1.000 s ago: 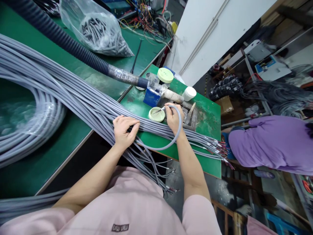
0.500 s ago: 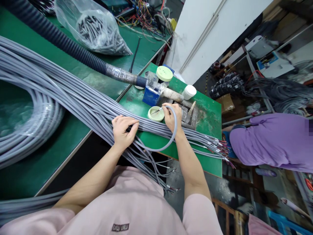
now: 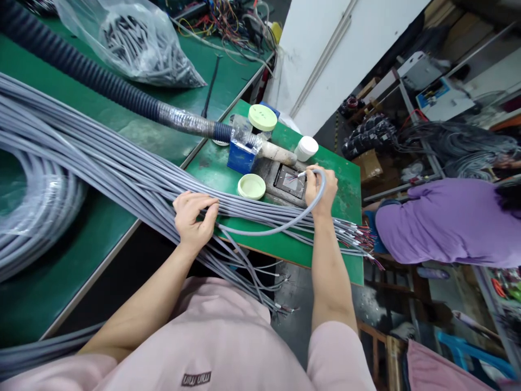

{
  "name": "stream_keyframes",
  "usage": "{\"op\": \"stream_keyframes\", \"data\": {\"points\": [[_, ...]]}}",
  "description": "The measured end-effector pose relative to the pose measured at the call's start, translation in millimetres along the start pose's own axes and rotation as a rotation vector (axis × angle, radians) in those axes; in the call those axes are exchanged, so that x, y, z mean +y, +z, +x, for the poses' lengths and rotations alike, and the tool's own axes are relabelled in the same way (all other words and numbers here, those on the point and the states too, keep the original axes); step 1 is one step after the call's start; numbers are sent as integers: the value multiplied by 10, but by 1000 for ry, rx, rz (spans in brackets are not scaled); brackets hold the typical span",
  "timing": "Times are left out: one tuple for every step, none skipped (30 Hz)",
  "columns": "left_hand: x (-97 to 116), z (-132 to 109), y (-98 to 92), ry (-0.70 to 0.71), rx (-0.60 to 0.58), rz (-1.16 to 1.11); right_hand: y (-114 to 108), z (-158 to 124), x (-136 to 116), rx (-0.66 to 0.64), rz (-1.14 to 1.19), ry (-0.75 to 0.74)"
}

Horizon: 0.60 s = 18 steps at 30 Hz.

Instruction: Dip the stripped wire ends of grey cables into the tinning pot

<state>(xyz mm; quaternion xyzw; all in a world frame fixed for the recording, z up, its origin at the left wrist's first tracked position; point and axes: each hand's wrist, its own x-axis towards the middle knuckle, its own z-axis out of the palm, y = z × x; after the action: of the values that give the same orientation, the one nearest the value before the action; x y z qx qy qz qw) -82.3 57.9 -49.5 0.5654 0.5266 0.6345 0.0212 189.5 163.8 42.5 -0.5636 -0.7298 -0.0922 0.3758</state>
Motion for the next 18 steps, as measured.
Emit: {"op": "stream_keyframes", "data": {"points": [[-2,-2,2,-8,-5,2,24,3,68,1,-8,12],[-4,-3,3,-18,-12,13,52,7,130,2,-15,22],[-6,-3,3,-26,-19,29,81,11,187,3,-22,30],[-7,-3,3,-28,-23,45,111,14,238,4,-30,36],[-8,-2,3,-26,-22,57,140,17,284,4,-39,39],[-8,0,3,-17,-18,62,167,20,325,4,-47,42],[-8,1,2,-6,-13,61,192,21,363,1,-55,42],[-7,3,2,1,-10,60,214,22,395,-3,-63,43],[-6,4,2,4,-10,60,232,24,423,-7,-69,44],[-5,6,1,0,-14,64,248,25,447,-11,-75,48],[-3,7,1,-8,-20,71,260,27,466,-17,-80,52],[-2,8,2,-18,-27,78,270,29,480,-25,-86,57],[-2,8,3,-26,-31,83,278,32,491,-33,-90,63],[-2,8,4,-29,-33,85,286,35,497,-40,-91,68],[-3,8,5,-29,-33,86,293,38,501,-47,-92,72],[-5,7,6,-24,-30,84,302,40,503,-51,-91,73],[-7,5,7,-15,-26,79,312,41,505,-54,-89,74],[-10,4,8,-6,-21,74,325,41,506,-55,-88,73]]}}
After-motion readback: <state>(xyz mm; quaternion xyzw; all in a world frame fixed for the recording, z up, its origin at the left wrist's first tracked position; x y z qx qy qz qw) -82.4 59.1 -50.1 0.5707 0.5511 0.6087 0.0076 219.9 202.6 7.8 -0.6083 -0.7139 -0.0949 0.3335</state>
